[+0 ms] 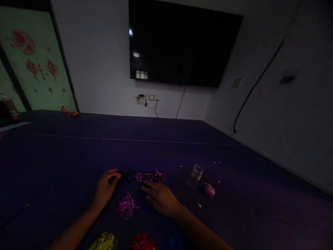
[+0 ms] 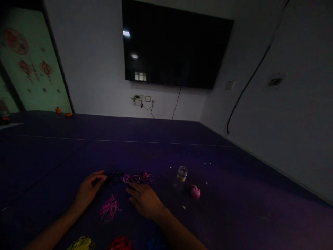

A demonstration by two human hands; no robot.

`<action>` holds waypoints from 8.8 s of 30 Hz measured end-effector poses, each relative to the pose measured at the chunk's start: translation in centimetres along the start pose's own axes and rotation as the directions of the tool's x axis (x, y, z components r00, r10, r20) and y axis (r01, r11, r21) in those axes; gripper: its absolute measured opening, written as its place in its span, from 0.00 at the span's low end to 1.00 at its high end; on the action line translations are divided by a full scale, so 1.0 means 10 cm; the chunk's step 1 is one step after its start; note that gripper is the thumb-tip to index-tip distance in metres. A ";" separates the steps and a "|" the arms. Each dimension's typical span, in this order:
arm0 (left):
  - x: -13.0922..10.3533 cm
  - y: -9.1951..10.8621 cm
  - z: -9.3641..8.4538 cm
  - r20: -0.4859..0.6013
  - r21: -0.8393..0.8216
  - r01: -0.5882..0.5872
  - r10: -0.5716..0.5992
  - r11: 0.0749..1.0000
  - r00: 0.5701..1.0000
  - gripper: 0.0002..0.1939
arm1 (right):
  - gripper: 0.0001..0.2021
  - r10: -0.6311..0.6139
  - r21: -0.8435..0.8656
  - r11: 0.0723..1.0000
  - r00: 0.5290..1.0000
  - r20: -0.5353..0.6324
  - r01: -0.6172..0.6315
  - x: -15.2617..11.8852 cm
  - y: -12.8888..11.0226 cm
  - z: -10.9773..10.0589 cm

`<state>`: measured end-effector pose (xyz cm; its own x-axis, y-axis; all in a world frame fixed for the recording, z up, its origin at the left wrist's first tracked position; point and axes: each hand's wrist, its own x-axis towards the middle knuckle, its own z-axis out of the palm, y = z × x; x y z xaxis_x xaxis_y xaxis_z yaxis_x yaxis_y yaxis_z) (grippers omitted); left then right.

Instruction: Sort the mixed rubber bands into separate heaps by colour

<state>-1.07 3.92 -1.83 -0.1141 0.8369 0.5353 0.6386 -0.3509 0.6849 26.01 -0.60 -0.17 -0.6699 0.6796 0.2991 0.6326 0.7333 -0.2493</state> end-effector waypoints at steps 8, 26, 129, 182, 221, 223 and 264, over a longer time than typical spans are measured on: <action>-0.04 0.34 -0.12 0.428 -0.248 0.031 0.081 0.968 0.900 0.16 | 0.20 0.005 0.013 1.000 1.000 -0.007 -0.005 0.00 -0.01 -0.01; -0.14 0.44 -0.13 0.534 -0.210 -0.036 0.145 0.977 0.833 0.25 | 0.16 -0.138 -0.034 0.990 0.990 -0.042 0.137 -0.01 -0.02 0.03; -0.01 0.10 -0.04 0.063 0.050 -0.149 0.146 0.988 0.987 0.14 | 0.17 -0.079 0.028 0.996 0.996 -0.044 0.081 -0.01 -0.05 0.04; -0.10 0.20 0.12 0.584 0.006 -0.409 0.329 0.912 0.742 0.20 | 0.13 -0.115 0.013 0.993 0.992 0.050 0.114 0.67 0.27 0.00; -0.12 0.28 -0.02 0.669 -0.372 0.383 -0.042 0.846 0.742 0.26 | 0.19 0.205 0.491 0.862 0.973 -0.108 -0.127 0.70 0.37 -0.01; -0.12 0.28 -0.02 0.663 -0.370 0.351 -0.020 0.861 0.748 0.27 | 0.19 0.271 0.547 0.817 0.959 -0.085 -0.183 0.71 0.35 -0.05; -0.07 0.37 -0.04 0.375 -0.255 -0.064 0.160 0.965 0.913 0.21 | 0.12 -0.029 0.310 0.951 0.991 0.128 -0.012 0.69 0.03 -0.08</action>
<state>1.08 1.82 0.57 0.2836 0.8657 0.4125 0.4291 -0.4993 0.7527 21.91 4.25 2.53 -0.7318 0.6556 0.1860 0.4895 0.6956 -0.5259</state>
